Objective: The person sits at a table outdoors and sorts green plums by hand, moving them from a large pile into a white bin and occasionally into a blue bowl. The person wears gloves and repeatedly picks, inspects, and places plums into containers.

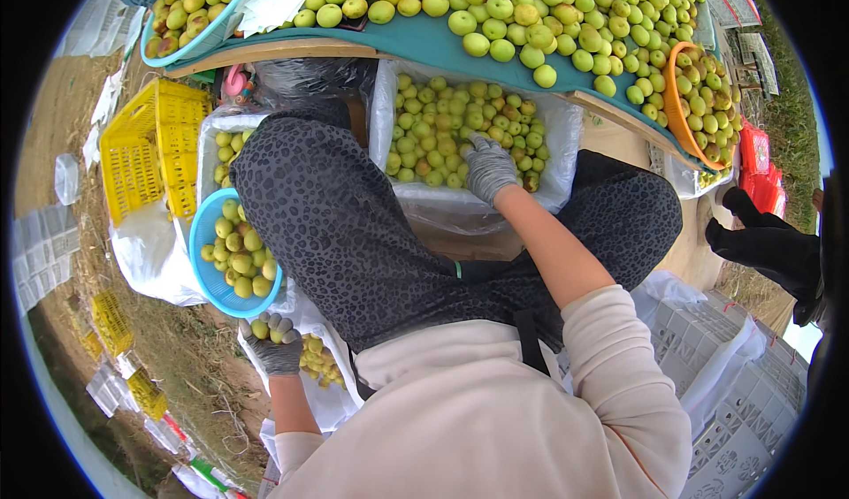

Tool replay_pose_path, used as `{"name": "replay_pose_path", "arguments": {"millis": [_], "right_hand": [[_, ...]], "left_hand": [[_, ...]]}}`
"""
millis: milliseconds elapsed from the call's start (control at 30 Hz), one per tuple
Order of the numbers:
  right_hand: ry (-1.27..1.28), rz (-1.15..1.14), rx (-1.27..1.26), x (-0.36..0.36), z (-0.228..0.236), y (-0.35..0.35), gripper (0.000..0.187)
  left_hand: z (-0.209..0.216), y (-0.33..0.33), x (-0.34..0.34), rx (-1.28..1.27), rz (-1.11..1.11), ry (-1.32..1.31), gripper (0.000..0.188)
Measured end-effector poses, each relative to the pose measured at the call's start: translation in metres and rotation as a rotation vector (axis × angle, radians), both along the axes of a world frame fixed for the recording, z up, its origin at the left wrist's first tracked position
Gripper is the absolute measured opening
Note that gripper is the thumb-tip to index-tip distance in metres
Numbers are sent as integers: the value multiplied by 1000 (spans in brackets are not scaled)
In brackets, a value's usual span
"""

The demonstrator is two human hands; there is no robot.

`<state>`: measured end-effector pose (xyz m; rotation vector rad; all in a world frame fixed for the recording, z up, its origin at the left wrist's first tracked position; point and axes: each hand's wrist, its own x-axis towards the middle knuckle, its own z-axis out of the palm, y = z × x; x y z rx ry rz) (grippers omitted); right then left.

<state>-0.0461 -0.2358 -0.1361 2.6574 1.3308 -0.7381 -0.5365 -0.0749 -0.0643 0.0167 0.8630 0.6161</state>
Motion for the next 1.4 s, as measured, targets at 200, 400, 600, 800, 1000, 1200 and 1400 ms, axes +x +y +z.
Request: {"name": "replay_pose_path", "arguments": {"millis": [200,400,600,800,1000,1200,1400], "right_hand": [[92,123,-324,15,-49,33,40],[302,-186,-93,12,-7,18,48],[806,-445,748,-21,142,-105,36],[1456,-1065,1012,-67,180,-290,39],[1121,-2459,884,-236,83,-436,4],[891,-2075,150,-308,26,-444,7],[781,-1936,105,-286,13,-425,7]], "left_hand": [[-122,-83,-145,-506,368,849,65],[-107,-32,-76,-102,23,1594,39],[23,84,106,1358,228,1174,33],[78,187,322,2085,-395,1203,34],[74,222,438,2118,-912,1588,44],[59,225,452,2256,-1061,1853,43],[49,234,457,2234,-1225,1949,55]]}}
